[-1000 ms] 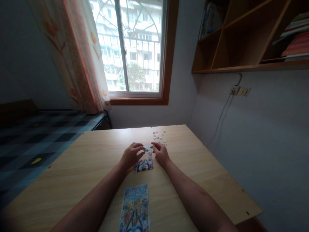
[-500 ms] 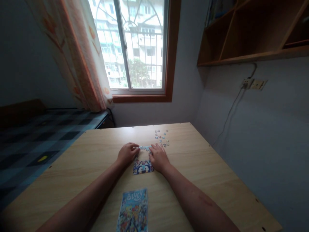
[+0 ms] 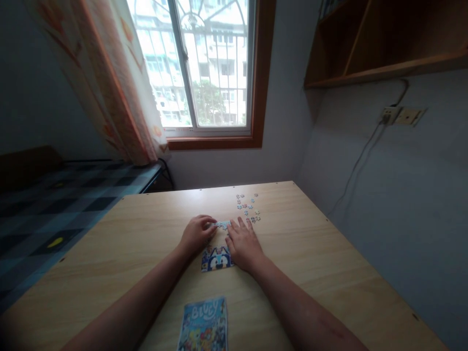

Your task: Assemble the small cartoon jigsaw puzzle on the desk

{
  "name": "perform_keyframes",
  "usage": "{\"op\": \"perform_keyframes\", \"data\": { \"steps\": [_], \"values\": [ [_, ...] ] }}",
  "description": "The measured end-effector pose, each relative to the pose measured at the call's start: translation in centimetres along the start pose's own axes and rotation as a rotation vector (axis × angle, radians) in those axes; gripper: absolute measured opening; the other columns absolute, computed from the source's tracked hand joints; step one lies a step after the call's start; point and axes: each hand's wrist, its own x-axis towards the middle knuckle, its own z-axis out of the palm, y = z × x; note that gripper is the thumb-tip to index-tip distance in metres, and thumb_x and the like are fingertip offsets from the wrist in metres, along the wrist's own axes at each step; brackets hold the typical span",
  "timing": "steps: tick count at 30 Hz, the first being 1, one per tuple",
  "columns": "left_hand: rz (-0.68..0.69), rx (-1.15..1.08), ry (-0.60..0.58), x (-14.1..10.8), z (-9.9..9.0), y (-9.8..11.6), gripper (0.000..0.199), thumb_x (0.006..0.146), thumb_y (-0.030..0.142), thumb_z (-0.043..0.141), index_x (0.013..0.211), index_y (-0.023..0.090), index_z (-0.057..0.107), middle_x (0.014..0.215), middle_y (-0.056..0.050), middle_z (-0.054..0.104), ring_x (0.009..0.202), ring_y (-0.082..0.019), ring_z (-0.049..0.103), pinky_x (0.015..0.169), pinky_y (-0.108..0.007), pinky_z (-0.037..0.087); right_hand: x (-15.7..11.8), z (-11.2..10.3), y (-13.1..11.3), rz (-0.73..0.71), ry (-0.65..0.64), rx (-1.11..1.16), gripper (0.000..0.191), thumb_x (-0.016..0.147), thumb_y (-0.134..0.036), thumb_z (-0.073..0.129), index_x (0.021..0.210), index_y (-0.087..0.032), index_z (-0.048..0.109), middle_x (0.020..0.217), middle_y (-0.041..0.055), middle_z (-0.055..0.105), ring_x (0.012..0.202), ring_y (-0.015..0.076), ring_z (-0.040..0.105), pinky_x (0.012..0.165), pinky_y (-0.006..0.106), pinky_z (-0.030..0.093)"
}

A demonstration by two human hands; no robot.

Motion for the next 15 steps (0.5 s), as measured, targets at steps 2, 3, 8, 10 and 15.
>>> {"op": "perform_keyframes", "data": {
  "steps": [2,3,8,10,15],
  "values": [
    [-0.005,0.006,0.003,-0.2,0.0,0.3,0.018,0.082,0.029,0.068,0.094,0.025,0.08,0.105,-0.006,0.074,0.102,-0.026,0.065,0.096,-0.041,0.05,0.0,0.1,0.0,0.0,0.007,-0.001,0.052,0.102,-0.037,0.039,0.15,-0.019,0.05,0.159,0.0068,0.041,0.154,0.0288,0.023,0.128,0.053,0.006],
    [-0.005,0.01,0.005,-0.3,0.0,0.5,0.018,0.081,0.029,0.068,0.093,0.025,0.08,0.106,-0.006,0.074,0.103,-0.026,0.065,0.097,-0.042,0.05,-0.1,0.1,0.0,-0.001,0.01,0.0,0.052,0.102,-0.037,0.039,0.15,-0.019,0.05,0.159,0.0068,0.041,0.154,0.0287,0.023,0.128,0.053,0.006],
    [0.003,0.048,0.015,-0.6,-0.1,1.0,0.017,0.078,0.03,0.069,0.09,0.027,0.081,0.106,-0.005,0.074,0.103,-0.027,0.064,0.096,-0.042,0.049,-0.1,0.3,0.1,-0.01,0.009,-0.006,0.052,0.103,-0.037,0.038,0.151,-0.022,0.049,0.159,0.0064,0.041,0.155,0.0277,0.023,0.128,0.054,0.005],
    [0.007,0.063,0.013,-0.6,-0.2,1.1,0.016,0.078,0.031,0.069,0.089,0.027,0.081,0.106,-0.005,0.074,0.102,-0.027,0.064,0.095,-0.042,0.05,-0.1,0.3,0.1,-0.011,0.005,-0.008,0.052,0.103,-0.037,0.039,0.151,-0.022,0.049,0.159,0.006,0.041,0.154,0.0279,0.023,0.127,0.055,0.005],
    [0.006,0.095,0.0,-0.7,-0.3,1.5,0.013,0.078,0.031,0.071,0.086,0.028,0.081,0.104,-0.005,0.074,0.102,-0.029,0.063,0.095,-0.044,0.049,-0.1,0.3,0.1,-0.015,-0.003,-0.001,0.051,0.103,-0.038,0.039,0.15,-0.023,0.05,0.157,0.0055,0.043,0.154,0.0283,0.024,0.127,0.054,0.004]
  ]
}}
